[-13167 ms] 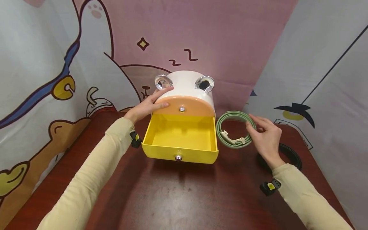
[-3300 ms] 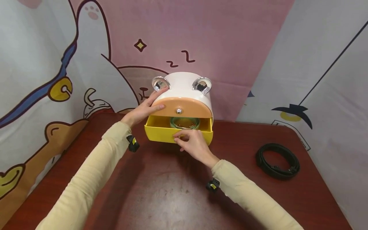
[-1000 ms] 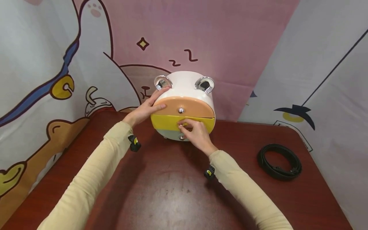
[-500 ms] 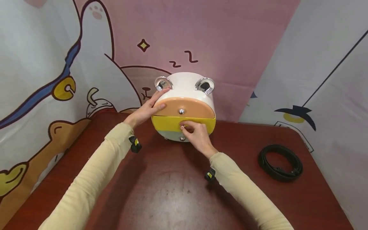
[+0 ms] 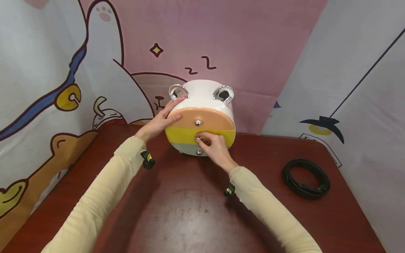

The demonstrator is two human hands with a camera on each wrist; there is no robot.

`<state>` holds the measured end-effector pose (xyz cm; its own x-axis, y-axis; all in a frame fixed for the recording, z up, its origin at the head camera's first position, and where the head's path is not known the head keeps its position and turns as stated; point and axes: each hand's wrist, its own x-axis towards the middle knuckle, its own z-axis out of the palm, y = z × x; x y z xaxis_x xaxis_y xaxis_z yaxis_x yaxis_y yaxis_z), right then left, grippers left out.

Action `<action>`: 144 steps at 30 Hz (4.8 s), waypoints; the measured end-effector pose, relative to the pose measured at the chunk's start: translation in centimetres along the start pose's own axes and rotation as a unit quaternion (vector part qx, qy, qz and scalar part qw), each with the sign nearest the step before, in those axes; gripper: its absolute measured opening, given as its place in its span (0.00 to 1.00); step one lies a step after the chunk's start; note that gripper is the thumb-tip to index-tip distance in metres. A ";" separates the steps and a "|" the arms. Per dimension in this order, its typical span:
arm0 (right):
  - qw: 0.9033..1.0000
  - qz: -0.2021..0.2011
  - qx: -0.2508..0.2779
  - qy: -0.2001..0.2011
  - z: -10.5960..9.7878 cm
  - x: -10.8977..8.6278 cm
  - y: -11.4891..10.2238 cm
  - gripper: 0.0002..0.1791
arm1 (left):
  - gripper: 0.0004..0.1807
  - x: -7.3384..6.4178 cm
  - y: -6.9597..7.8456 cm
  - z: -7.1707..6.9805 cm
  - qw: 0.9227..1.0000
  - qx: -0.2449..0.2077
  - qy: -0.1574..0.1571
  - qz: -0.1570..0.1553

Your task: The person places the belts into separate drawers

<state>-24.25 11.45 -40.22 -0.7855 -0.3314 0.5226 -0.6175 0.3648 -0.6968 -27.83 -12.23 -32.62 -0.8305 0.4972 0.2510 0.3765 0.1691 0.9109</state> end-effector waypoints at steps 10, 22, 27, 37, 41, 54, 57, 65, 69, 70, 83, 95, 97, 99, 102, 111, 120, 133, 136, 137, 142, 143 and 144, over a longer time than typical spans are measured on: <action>0.999 -0.023 0.033 -0.033 0.2 -2.2 0.7 0.25 | 0.35 0.0 -0.3 0.1 1.000 -0.001 0.004 0.005; 0.997 -0.015 0.070 -0.033 -0.1 -3.6 -2.8 0.26 | 0.35 0.2 -0.7 0.0 1.000 -0.010 0.007 -0.008; 0.997 -0.009 0.074 -0.027 0.8 -4.2 -0.3 0.24 | 0.35 0.0 -0.6 0.0 1.000 -0.008 0.005 -0.009; 0.995 0.059 0.063 -0.049 2.1 -5.0 2.1 0.22 | 0.36 -0.1 -0.4 0.1 1.000 -0.009 0.010 -0.004; 0.993 0.079 0.060 -0.058 2.1 -5.1 2.2 0.22 | 0.35 -0.1 -0.3 0.4 1.000 -0.007 0.018 0.000; 0.986 0.129 0.035 -0.102 2.1 -4.9 2.9 0.20 | 0.36 -0.2 -0.2 0.6 0.999 0.006 0.036 -0.014; 0.985 0.134 0.038 -0.105 2.0 -4.7 3.0 0.20 | 0.36 -0.2 -0.1 0.7 0.999 0.009 0.041 0.000; 0.980 0.136 0.032 -0.141 2.2 -4.2 3.2 0.22 | 0.35 0.5 -2.1 0.8 0.998 0.008 0.064 0.029; 0.979 0.141 0.034 -0.146 2.3 -4.1 3.3 0.22 | 0.35 1.1 -3.6 0.6 0.997 0.018 0.071 0.030; 0.979 0.141 0.034 -0.143 2.3 -4.0 3.3 0.22 | 0.35 1.1 -3.8 0.6 0.997 0.020 0.071 0.030; 0.988 0.105 0.022 -0.109 2.9 -4.2 4.1 0.22 | 0.35 1.0 -3.7 0.4 0.997 0.039 0.070 -0.001; 0.988 0.109 0.050 -0.099 3.1 -5.1 3.6 0.21 | 0.35 0.9 -3.8 0.4 0.997 0.044 0.063 -0.012; 0.987 0.110 0.055 -0.104 3.0 -5.5 3.2 0.21 | 0.35 0.9 -3.8 0.3 0.997 0.043 0.063 -0.015; 0.986 0.109 0.063 -0.106 3.0 -5.9 2.7 0.22 | 0.36 0.8 -3.8 0.3 0.997 0.040 0.064 -0.017; 0.986 0.108 0.069 -0.108 2.6 -6.2 1.3 0.22 | 0.37 0.8 -3.8 0.5 0.997 0.042 0.063 -0.021; 0.985 0.099 0.075 -0.120 1.5 -6.3 -2.1 0.20 | 0.39 0.8 -3.8 0.4 0.997 0.044 0.063 -0.021; 0.982 0.097 0.081 -0.140 1.4 -7.3 -2.6 0.23 | 0.36 0.9 -3.7 0.4 0.998 0.034 0.054 -0.023; 0.980 0.102 0.092 -0.147 1.2 -8.1 -3.1 0.22 | 0.36 -0.3 -0.7 0.7 0.999 0.022 0.043 -0.025; 0.979 0.106 0.099 -0.140 1.3 -8.2 -3.2 0.22 | 0.37 -0.1 -1.2 0.6 0.998 0.020 0.045 -0.026; 0.980 0.107 0.100 -0.138 1.4 -8.2 -3.3 0.21 | 0.37 0.0 -1.6 0.5 0.998 0.020 0.047 -0.027; 0.979 0.121 0.105 -0.124 1.6 -8.3 -3.7 0.20 | 0.37 0.8 -3.5 0.3 0.998 0.020 0.056 -0.025; 0.979 0.123 0.106 -0.121 1.6 -8.4 -3.8 0.20 | 0.37 0.9 -3.7 0.3 0.998 0.023 0.057 -0.022; 0.979 0.123 0.106 -0.119 1.6 -8.4 -3.9 0.20 | 0.37 0.9 -3.7 0.3 0.998 0.025 0.057 -0.020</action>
<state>-15.19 11.45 -42.70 -0.8627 -0.4584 0.2137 -0.3676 0.2780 -0.8875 -29.84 -12.13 -35.89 -0.8858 0.3891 0.2531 0.3596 0.2304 0.9042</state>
